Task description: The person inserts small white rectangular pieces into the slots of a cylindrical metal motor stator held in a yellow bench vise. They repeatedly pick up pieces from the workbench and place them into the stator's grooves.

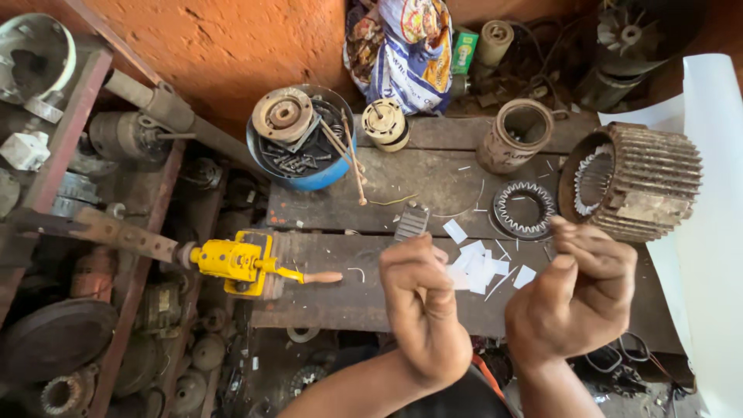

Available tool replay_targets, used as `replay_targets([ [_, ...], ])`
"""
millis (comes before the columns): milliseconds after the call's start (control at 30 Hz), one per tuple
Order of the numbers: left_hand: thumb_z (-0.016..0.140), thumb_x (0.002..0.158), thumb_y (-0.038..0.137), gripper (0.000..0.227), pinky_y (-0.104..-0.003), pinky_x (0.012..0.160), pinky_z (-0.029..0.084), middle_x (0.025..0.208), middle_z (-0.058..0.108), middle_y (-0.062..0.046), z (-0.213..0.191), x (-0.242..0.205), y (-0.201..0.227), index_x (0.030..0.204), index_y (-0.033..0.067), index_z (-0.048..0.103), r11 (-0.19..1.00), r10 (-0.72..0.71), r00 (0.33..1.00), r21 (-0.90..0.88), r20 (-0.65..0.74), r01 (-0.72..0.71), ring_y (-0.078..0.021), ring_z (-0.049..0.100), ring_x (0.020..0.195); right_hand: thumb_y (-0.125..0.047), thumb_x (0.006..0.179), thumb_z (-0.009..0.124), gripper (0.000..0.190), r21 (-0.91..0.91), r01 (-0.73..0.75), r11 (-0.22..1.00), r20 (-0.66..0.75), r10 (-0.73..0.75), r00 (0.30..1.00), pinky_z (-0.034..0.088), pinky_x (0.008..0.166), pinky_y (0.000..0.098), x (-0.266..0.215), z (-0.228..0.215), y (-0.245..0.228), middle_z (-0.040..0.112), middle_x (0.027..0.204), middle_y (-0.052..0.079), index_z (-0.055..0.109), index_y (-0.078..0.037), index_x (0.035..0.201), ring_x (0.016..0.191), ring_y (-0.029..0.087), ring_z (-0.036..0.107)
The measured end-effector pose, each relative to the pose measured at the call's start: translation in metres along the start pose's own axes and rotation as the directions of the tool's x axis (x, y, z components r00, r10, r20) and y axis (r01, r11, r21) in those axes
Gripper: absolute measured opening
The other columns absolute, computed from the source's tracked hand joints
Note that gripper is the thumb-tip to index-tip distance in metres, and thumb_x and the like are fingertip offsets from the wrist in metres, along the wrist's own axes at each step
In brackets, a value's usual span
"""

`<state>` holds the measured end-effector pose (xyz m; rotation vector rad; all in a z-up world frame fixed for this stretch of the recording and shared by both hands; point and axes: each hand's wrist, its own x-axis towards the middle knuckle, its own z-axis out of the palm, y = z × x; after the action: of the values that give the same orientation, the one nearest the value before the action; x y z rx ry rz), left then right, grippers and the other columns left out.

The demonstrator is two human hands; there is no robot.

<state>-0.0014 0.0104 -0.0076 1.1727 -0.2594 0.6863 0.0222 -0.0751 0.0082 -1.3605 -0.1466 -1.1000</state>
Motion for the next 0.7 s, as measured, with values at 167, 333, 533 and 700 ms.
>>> replay_targets([
  [167,0.061,0.107,0.020,0.016,-0.038,0.113,0.039,0.124,0.050,-0.007,-0.013,0.008,-0.001,0.111,0.0055,0.055,0.813,-0.372,0.926,-0.459,0.061,0.357,-0.0191,0.050,0.119,0.000,0.090,0.069,0.029,-0.053,-0.362,0.931,0.361,0.355,0.862,0.053,0.100,0.0381,-0.026,-0.001,-0.020,0.063,0.114,0.016,0.056,0.006,0.115,0.109,0.025,0.064],
  [333,0.060,0.108,0.016,0.014,-0.035,0.104,0.041,0.122,0.055,-0.009,-0.037,-0.001,-0.016,0.113,0.0027,0.060,0.850,-0.437,0.882,-0.239,0.175,0.469,-0.0185,0.052,0.115,0.006,0.100,0.067,0.010,0.141,-0.453,0.880,0.362,0.380,0.851,0.055,0.106,0.0378,-0.026,-0.013,-0.003,0.069,0.118,0.017,0.064,0.004,0.110,0.109,0.024,0.068],
  [533,0.072,0.095,0.010,0.034,-0.038,0.099,0.050,0.121,0.064,-0.012,-0.062,0.012,-0.002,0.127,0.0036,0.062,0.917,-0.249,0.909,0.384,0.334,0.110,-0.0224,0.062,0.113,0.006,0.088,0.071,0.014,-0.424,-0.002,0.906,0.554,0.261,0.791,0.058,0.087,0.0312,-0.015,-0.027,-0.005,0.074,0.105,0.012,0.069,0.000,0.101,0.100,0.021,0.073],
  [700,0.076,0.093,0.005,0.022,-0.030,0.080,0.057,0.096,0.072,-0.006,-0.066,0.010,-0.003,0.115,0.0079,0.078,0.894,-0.344,0.883,0.399,0.318,0.205,-0.0165,0.070,0.088,0.004,0.084,0.075,0.019,-0.443,0.130,0.887,0.649,0.217,0.729,0.058,0.092,0.0329,-0.008,-0.020,-0.015,0.074,0.112,0.013,0.070,-0.001,0.102,0.109,0.023,0.073],
])
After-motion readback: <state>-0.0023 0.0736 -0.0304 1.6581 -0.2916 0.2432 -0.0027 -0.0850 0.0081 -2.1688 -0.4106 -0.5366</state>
